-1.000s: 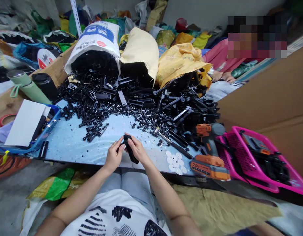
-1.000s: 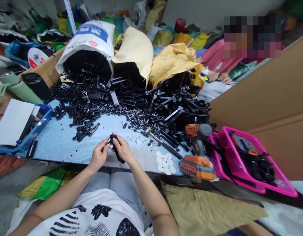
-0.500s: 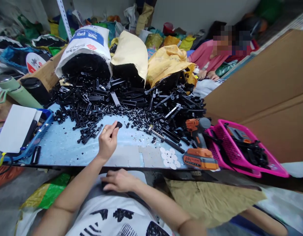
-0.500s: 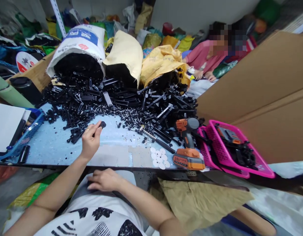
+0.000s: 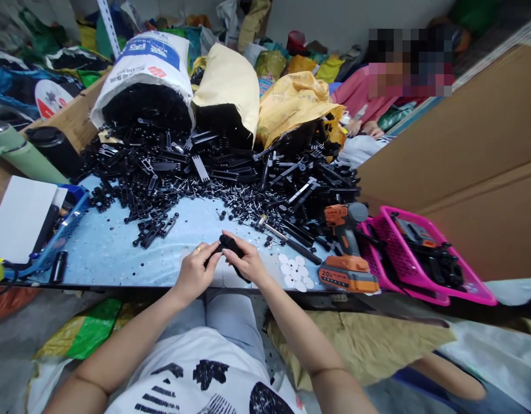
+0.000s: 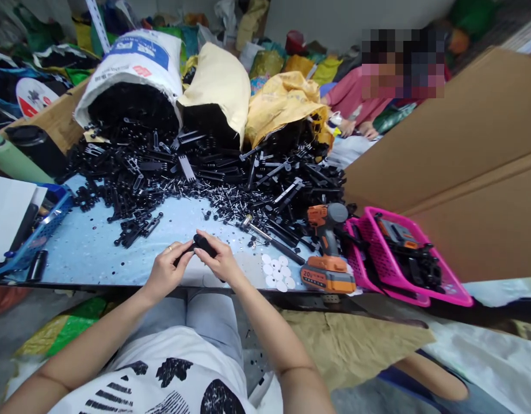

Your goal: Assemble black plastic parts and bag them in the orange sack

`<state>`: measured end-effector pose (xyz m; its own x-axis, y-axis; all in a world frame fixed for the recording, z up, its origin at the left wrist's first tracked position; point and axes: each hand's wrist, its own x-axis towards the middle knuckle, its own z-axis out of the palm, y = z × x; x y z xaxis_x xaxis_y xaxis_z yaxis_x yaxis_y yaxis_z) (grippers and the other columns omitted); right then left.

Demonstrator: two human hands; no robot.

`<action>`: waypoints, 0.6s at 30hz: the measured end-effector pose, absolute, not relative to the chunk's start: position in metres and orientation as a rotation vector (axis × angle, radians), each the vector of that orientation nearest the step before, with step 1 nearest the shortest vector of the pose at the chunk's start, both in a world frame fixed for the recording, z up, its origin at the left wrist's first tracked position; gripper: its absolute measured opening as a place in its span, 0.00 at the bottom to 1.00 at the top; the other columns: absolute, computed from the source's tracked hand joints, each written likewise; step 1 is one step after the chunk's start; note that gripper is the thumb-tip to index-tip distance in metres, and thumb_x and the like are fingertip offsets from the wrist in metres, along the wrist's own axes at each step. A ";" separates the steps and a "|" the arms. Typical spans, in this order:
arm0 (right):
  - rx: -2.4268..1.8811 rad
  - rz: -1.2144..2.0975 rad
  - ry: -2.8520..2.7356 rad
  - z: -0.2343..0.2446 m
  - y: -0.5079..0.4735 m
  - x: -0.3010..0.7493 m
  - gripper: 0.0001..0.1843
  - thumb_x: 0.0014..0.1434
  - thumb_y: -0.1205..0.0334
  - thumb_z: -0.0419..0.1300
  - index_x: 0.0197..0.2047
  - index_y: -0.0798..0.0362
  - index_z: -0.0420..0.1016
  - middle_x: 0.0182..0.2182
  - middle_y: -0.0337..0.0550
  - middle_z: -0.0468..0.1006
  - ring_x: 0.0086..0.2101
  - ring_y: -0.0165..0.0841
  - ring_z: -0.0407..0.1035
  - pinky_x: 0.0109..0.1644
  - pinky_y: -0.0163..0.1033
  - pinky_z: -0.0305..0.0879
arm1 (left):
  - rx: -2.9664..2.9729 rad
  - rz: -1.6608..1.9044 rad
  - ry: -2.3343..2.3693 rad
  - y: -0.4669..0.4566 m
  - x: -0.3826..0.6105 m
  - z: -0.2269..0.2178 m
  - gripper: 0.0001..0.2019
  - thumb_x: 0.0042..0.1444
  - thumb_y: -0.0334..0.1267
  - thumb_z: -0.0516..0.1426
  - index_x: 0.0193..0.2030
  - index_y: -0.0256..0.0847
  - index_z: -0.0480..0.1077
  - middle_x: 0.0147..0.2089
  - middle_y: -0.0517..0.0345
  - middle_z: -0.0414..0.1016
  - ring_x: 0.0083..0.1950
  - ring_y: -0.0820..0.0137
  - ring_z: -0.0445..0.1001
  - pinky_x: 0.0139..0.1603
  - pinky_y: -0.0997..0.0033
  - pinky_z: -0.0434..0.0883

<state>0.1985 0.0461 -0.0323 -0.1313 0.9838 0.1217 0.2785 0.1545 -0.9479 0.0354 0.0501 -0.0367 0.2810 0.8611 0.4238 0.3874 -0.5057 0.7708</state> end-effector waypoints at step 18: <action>-1.114 0.455 -1.669 -0.045 0.050 0.170 0.26 0.65 0.52 0.47 0.64 0.51 0.59 0.48 0.51 0.73 0.46 0.38 0.69 0.49 0.44 0.68 | 2.134 1.576 0.981 0.070 0.041 -0.035 0.16 0.63 0.32 0.48 0.56 0.38 0.67 0.41 0.49 0.75 0.40 0.71 0.72 0.39 0.72 0.71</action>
